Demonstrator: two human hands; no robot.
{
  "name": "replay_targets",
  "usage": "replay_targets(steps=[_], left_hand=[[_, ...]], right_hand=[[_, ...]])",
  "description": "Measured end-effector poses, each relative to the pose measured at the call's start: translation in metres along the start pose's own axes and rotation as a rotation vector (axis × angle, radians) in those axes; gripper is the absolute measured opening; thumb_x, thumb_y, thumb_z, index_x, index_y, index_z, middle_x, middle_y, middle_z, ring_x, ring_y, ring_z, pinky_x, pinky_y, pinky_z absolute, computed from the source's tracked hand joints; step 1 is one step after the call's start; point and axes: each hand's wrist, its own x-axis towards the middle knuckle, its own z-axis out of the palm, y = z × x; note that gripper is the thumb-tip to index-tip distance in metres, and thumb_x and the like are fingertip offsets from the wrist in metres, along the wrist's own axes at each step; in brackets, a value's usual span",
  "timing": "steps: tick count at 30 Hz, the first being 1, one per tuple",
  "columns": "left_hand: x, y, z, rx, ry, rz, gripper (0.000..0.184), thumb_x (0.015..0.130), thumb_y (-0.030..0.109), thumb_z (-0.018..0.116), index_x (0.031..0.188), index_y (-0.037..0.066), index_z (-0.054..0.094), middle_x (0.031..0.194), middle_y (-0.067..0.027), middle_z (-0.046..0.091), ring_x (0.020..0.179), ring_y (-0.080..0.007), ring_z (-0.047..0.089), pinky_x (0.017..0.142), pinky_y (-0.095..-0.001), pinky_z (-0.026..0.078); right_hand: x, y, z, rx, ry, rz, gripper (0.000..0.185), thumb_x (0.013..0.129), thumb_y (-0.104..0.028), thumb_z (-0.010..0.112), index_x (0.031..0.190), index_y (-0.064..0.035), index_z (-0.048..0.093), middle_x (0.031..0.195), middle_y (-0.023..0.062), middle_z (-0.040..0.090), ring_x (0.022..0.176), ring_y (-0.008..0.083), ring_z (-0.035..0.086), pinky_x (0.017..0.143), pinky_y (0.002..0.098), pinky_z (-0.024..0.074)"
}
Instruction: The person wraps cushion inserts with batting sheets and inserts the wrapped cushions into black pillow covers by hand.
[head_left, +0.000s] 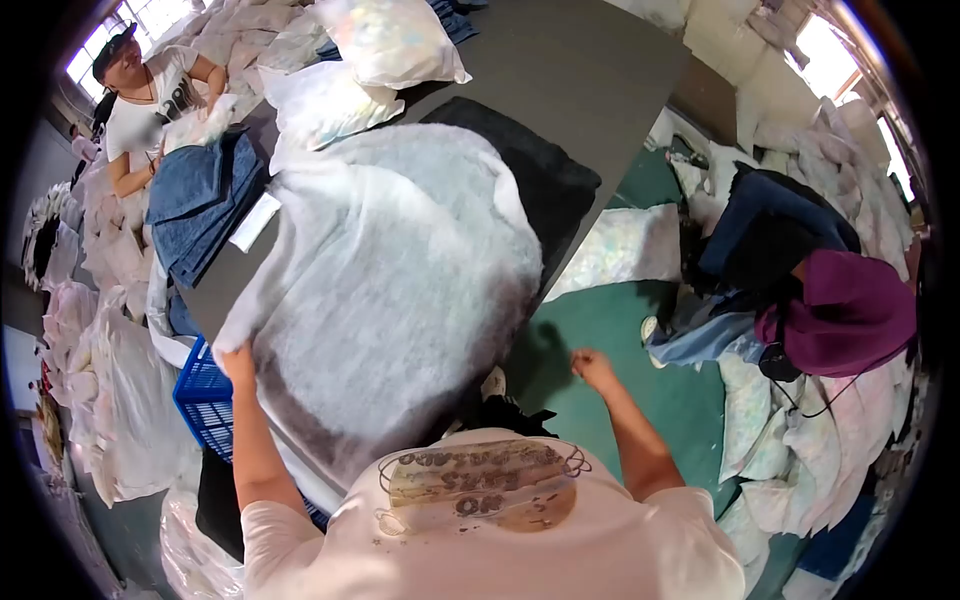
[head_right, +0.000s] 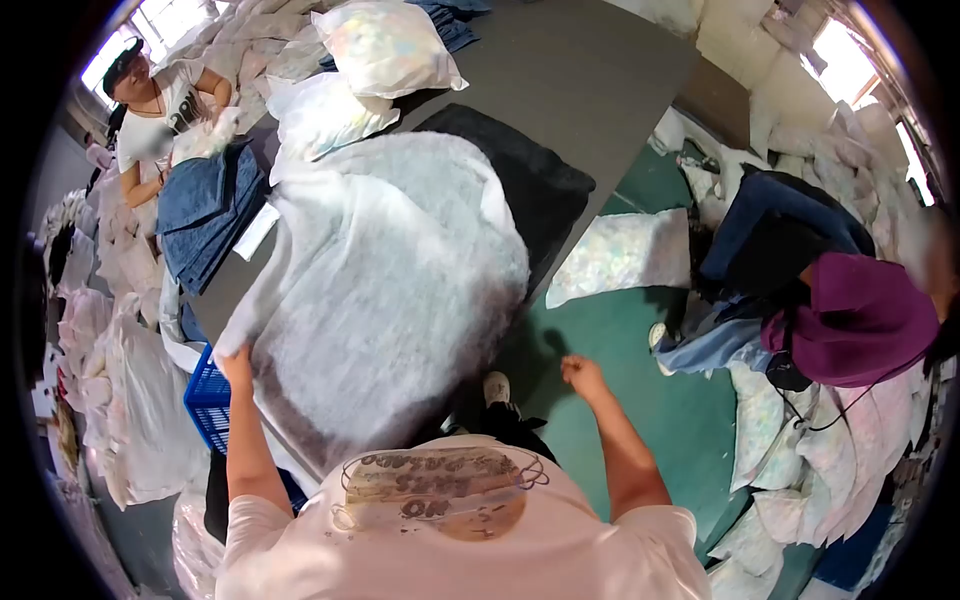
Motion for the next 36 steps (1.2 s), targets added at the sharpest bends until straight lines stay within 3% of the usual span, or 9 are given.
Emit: replay_targets(steps=[1, 3, 12, 15, 17, 21, 28, 31, 36], left_hand=[[0.002, -0.007, -0.007, 0.087, -0.075, -0.243, 0.034, 0.095, 0.015, 0.055, 0.125, -0.001, 0.060, 0.124, -0.0125, 0.064, 0.116, -0.0245, 0.058, 0.100, -0.0335, 0.043], [0.022, -0.057, -0.012, 1.002, -0.098, 0.563, 0.035, 0.102, 0.011, 0.039, 0.129, 0.001, 0.058, 0.130, -0.0087, 0.061, 0.120, -0.0245, 0.056, 0.105, -0.0342, 0.041], [0.064, -0.108, 0.008, 0.961, -0.025, 0.629, 0.015, 0.080, 0.013, 0.058, 0.087, 0.010, 0.071, 0.080, -0.0106, 0.068, 0.074, -0.0249, 0.067, 0.070, -0.0402, 0.052], [0.069, -0.093, 0.013, 0.390, -0.335, -0.317, 0.044, 0.093, 0.020, 0.057, 0.133, 0.000, 0.054, 0.135, -0.0173, 0.056, 0.126, -0.0304, 0.052, 0.103, -0.0366, 0.044], [0.059, -0.026, 0.009, 0.999, -0.438, 0.037, 0.035, 0.093, 0.022, 0.057, 0.121, 0.000, 0.062, 0.123, -0.0156, 0.063, 0.117, -0.0277, 0.058, 0.098, -0.0343, 0.047], [0.064, 0.024, 0.013, 0.959, -0.247, -0.469, 0.046, 0.082, 0.038, 0.067, 0.120, 0.012, 0.065, 0.119, -0.0137, 0.066, 0.107, -0.0300, 0.064, 0.087, -0.0414, 0.053], [0.085, -0.130, -0.015, 0.809, -0.590, 0.124, 0.035, 0.070, 0.024, 0.080, 0.098, 0.005, 0.072, 0.092, -0.0119, 0.074, 0.081, -0.0256, 0.070, 0.074, -0.0366, 0.055], [0.080, -0.034, -0.038, -0.091, -0.622, -0.668, 0.045, 0.062, 0.014, 0.086, 0.103, 0.001, 0.071, 0.098, -0.0107, 0.072, 0.089, -0.0235, 0.068, 0.084, -0.0353, 0.052], [0.073, 0.004, -0.066, -0.559, -0.557, -0.693, 0.052, 0.070, 0.006, 0.077, 0.120, 0.002, 0.063, 0.112, -0.0081, 0.069, 0.103, -0.0232, 0.064, 0.094, -0.0359, 0.049]], right_hand=[[0.010, -0.021, -0.013, 0.248, 0.113, -0.013, 0.019, 0.094, -0.020, 0.059, 0.103, -0.0048, 0.066, 0.089, 0.0045, 0.068, 0.076, 0.0122, 0.066, 0.064, 0.0250, 0.0512], [0.015, -0.123, -0.033, 0.543, 0.313, -0.053, 0.019, 0.097, -0.018, 0.057, 0.102, -0.0024, 0.066, 0.087, 0.0056, 0.067, 0.071, 0.0107, 0.064, 0.060, 0.0228, 0.0498], [0.155, -0.307, -0.126, 0.112, -0.118, -0.063, 0.050, 0.093, -0.021, 0.064, 0.139, -0.0082, 0.046, 0.096, 0.0082, 0.069, 0.073, 0.0149, 0.068, 0.064, 0.0287, 0.0557], [0.230, -0.369, -0.260, -0.268, -0.001, 0.129, 0.066, 0.091, -0.024, 0.064, 0.144, -0.0062, 0.029, 0.100, 0.0228, 0.069, 0.074, 0.0285, 0.071, 0.064, 0.0428, 0.0584], [0.264, -0.421, -0.344, -0.334, 0.278, 0.037, 0.073, 0.091, -0.026, 0.063, 0.148, -0.0099, 0.020, 0.089, 0.0221, 0.071, 0.073, 0.0324, 0.070, 0.065, 0.0480, 0.0569], [0.271, -0.520, -0.421, -0.606, 0.584, 0.275, 0.098, 0.090, -0.020, 0.068, 0.157, -0.0278, -0.002, 0.085, 0.0163, 0.070, 0.068, 0.0245, 0.066, 0.063, 0.0467, 0.0540], [0.269, -0.586, -0.421, -0.860, 0.586, 0.194, 0.099, 0.087, -0.014, 0.069, 0.158, -0.0253, 0.001, 0.091, 0.0180, 0.070, 0.070, 0.0269, 0.068, 0.064, 0.0452, 0.0552], [0.272, -0.586, -0.394, -1.018, 0.540, 0.116, 0.082, 0.084, -0.016, 0.070, 0.154, -0.0181, 0.026, 0.103, 0.0172, 0.070, 0.074, 0.0274, 0.070, 0.068, 0.0426, 0.0562], [0.326, -0.497, -0.287, -1.181, 0.155, -0.449, 0.061, 0.082, -0.033, 0.073, 0.134, -0.0073, 0.055, 0.117, 0.0146, 0.067, 0.103, 0.0307, 0.066, 0.090, 0.0410, 0.0515]])
